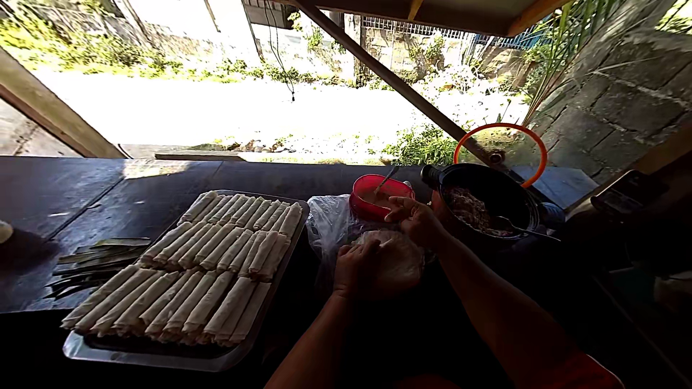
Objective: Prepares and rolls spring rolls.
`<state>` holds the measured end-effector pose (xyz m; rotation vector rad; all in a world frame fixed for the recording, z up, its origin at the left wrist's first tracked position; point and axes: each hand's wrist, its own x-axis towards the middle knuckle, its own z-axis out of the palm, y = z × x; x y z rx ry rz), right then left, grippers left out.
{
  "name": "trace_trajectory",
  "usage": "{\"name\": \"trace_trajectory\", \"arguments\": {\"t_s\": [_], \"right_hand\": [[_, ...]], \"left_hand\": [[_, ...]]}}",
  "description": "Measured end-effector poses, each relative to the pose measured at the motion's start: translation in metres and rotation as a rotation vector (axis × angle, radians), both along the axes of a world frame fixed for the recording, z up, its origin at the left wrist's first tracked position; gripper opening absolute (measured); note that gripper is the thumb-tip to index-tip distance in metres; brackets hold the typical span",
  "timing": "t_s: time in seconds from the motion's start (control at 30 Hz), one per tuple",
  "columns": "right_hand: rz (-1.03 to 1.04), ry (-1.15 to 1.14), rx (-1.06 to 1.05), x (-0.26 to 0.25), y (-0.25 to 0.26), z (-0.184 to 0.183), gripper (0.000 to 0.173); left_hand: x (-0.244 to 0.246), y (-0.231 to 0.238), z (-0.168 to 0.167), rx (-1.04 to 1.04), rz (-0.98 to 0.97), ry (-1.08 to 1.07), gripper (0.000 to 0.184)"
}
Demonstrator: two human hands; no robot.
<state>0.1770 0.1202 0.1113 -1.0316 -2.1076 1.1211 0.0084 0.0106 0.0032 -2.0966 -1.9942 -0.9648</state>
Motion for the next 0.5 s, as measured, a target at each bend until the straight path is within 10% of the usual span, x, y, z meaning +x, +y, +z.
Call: {"name": "trace_trajectory", "arguments": {"t_s": [0.5], "right_hand": [[0.181, -0.449, 0.513, -0.004, -0.008, -0.057, 0.056]], "left_hand": [[0.004, -0.006, -0.006, 0.071, 0.007, 0.03, 0.023]]}}
